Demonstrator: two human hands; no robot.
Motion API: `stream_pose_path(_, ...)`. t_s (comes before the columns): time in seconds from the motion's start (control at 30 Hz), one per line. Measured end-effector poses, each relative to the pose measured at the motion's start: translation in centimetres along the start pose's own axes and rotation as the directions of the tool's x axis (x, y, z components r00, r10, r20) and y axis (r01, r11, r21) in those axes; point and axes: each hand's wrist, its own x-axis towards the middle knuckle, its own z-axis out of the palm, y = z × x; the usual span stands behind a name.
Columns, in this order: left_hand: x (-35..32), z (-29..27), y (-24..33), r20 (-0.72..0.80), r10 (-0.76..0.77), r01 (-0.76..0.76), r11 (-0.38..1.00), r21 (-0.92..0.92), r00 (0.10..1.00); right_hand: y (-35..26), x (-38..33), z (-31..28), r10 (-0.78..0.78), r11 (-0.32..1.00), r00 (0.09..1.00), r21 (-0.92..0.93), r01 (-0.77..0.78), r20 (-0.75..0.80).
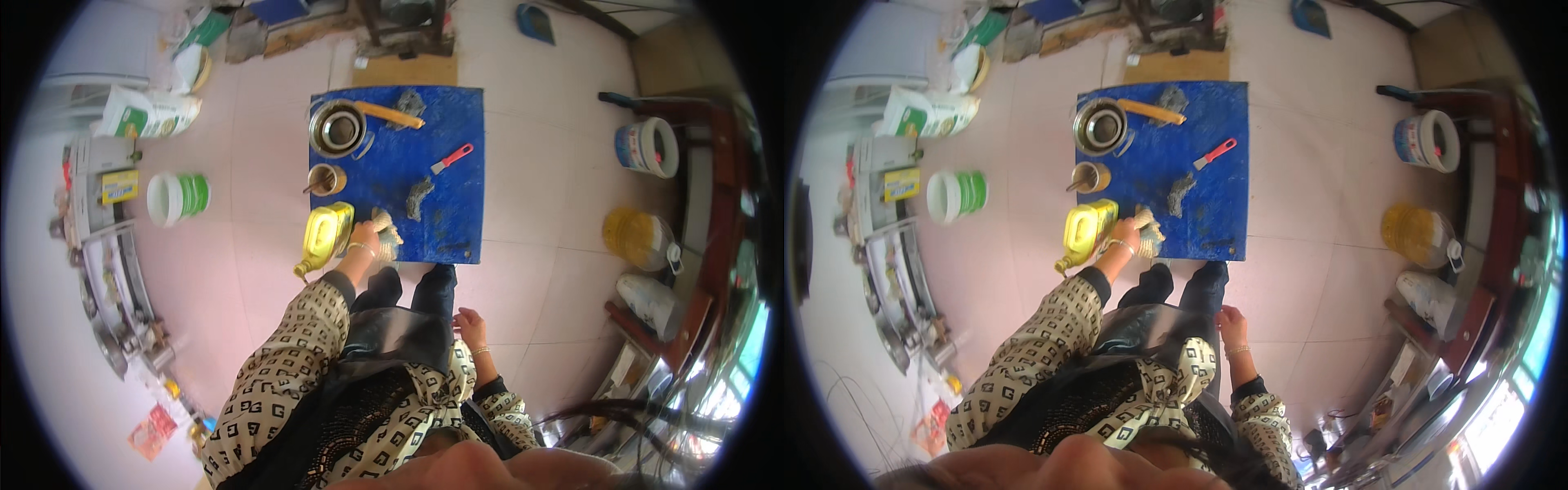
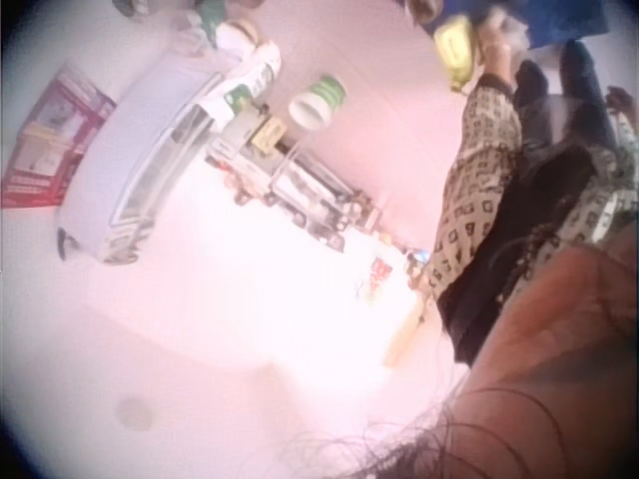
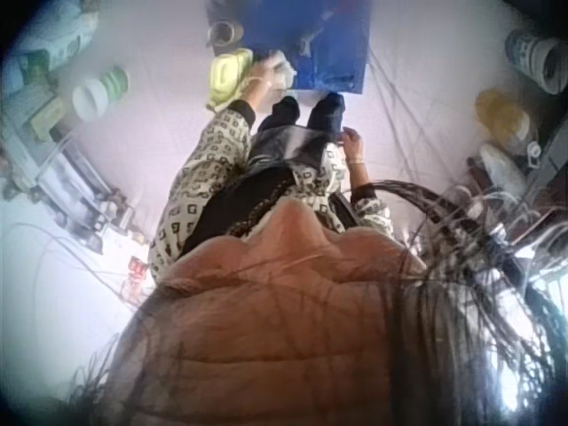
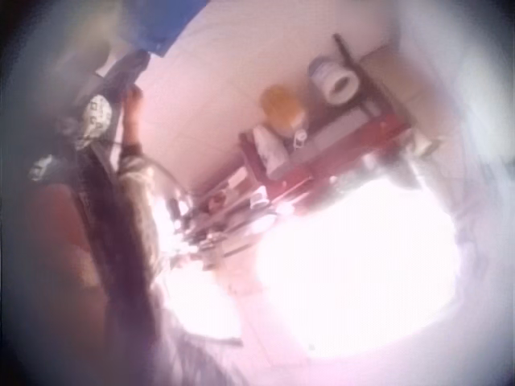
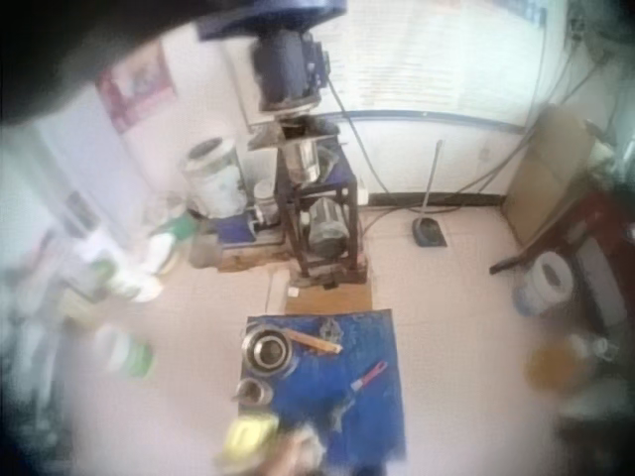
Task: The person washes a cloth under running water in a blue basin, then carries the basin to a room and places it on the floor. They then handle a yellow bottle and a metal bowl on a table.
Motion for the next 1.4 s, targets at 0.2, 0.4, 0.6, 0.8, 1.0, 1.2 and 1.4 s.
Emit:
stream_pose_path(0.2,-5.6,-8.1,3.5,0.058,0.296,-0.298,0.954,0.041,0.954,1.2,-6.0,1.4,0.053,0.991,0.994,0.125,-0.041,-0.097)
stream_pose_path(0.4,-7.0,-8.2,5.6,0.097,0.305,-0.312,0.948,0.066,0.947,3.1,-16.7,1.1,0.105,0.958,0.948,0.286,-0.015,-0.301)
stream_pose_path(0.6,-9.9,-10.4,6.7,0.014,0.438,-0.437,0.894,0.101,0.899,11.3,-24.2,3.0,0.265,0.819,0.854,0.571,0.045,-0.447)
stream_pose_path(0.8,-13.6,-9.2,5.7,0.088,0.648,-0.652,0.738,0.171,0.756,23.0,-21.0,4.5,0.077,0.985,0.921,0.175,-0.010,-0.381)
stream_pose_path(1.0,-23.3,-8.4,-0.9,0.080,0.570,-0.558,0.820,-0.129,0.818,18.7,-23.4,3.6,0.154,0.951,0.950,0.300,-0.069,-0.270)
stream_pose_path(1.2,-21.0,-11.1,-12.1,-0.176,0.520,-0.540,0.836,-0.095,0.836,19.1,-20.1,4.5,0.194,0.926,0.945,0.366,-0.088,-0.265)
stream_pose_path(1.4,-17.4,-19.4,-17.0,-0.189,0.042,-0.149,0.787,-0.599,0.981,17.2,-17.8,8.0,0.207,0.937,0.946,0.330,-0.118,-0.251)
